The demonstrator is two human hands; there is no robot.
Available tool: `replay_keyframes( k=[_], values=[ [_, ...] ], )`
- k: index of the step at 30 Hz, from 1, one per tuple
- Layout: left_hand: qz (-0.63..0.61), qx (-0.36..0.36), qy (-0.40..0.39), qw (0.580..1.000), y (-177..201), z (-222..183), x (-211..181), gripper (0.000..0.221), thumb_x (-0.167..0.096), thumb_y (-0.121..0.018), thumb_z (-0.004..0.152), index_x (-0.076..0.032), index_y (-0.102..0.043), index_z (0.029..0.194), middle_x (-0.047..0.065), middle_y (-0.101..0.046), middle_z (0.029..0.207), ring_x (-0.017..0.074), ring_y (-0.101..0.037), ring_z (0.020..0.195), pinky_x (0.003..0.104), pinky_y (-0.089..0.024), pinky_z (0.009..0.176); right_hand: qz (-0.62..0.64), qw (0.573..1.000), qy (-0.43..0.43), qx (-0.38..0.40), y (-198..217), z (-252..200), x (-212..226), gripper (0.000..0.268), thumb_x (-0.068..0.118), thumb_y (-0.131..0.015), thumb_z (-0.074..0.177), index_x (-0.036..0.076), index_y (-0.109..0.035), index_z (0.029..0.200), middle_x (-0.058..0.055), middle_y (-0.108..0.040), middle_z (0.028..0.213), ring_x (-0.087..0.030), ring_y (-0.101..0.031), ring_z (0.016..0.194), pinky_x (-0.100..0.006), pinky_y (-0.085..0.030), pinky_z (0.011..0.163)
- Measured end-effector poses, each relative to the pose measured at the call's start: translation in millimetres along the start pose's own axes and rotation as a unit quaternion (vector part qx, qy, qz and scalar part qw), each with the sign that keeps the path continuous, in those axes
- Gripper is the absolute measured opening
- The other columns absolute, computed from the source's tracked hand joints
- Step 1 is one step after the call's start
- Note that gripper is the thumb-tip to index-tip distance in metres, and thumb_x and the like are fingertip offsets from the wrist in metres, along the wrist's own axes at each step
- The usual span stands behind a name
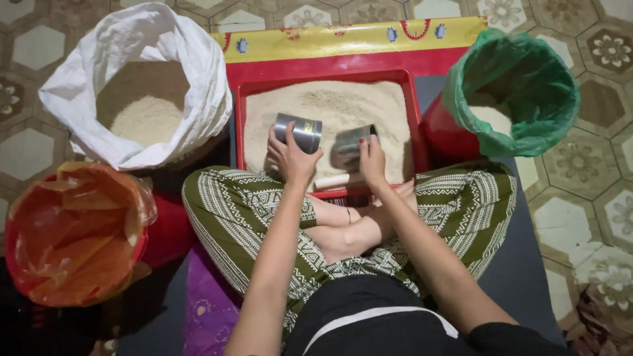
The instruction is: The person sitting on the floor scoops rice from a tray into several bags using metal cups.
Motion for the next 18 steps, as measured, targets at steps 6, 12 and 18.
replay_keyframes(
  k=[6, 12, 18],
  values=[
    [-0.172, -0.038, 0.06, 0.983, -15.3, 13.7, 34.9, 0.102, -0.034, -0.094, 0.055, -0.033, -0.043, 0.144, 0.016, -0.028, 0.157, 0.0407, -0.035, 0.143, 0.062, -0.03, 0.114, 0.253, 0.962, -0.104, -0.01, 2.2, -2.5, 15.4, 0.034, 0.028, -0.052, 0.111, 0.001, -0.059, 0.131, -0.015, -0.066, 0.118, -0.024, -0.058, 0.121, -0.049, -0.043, 0.11],
    [-0.35, -0.069, 0.166, 0.919, -19.0, 37.4, 66.6, 0.101, -0.027, -0.097, 0.064, -0.028, -0.039, 0.146, 0.013, -0.039, 0.151, 0.0341, -0.042, 0.143, 0.05, -0.032, 0.117, -0.193, 0.94, 0.278, 0.039, 7.5, -33.1, 85.2, 0.013, 0.026, -0.066, 0.099, 0.019, -0.06, 0.091, -0.003, -0.056, 0.074, -0.031, -0.061, 0.075, -0.043, -0.048, 0.076],
    [-0.307, -0.114, 0.211, 0.921, -36.6, 37.5, 81.3, 0.101, -0.036, -0.091, 0.07, -0.025, -0.032, 0.151, 0.013, -0.03, 0.148, 0.0358, -0.028, 0.143, 0.056, -0.028, 0.115, -0.333, 0.839, 0.431, 0.026, -16.9, -52.0, 118.6, 0.013, 0.031, -0.055, 0.102, 0.021, -0.052, 0.095, 0.001, -0.055, 0.078, -0.019, -0.056, 0.083, -0.034, -0.042, 0.081]
  ],
)
Point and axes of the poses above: each hand's wrist, its own z-axis towards the middle knuckle, its own y-axis out of the back of the hand, x = y × z, the point moved 4 cm from there along z, towards the middle knuckle
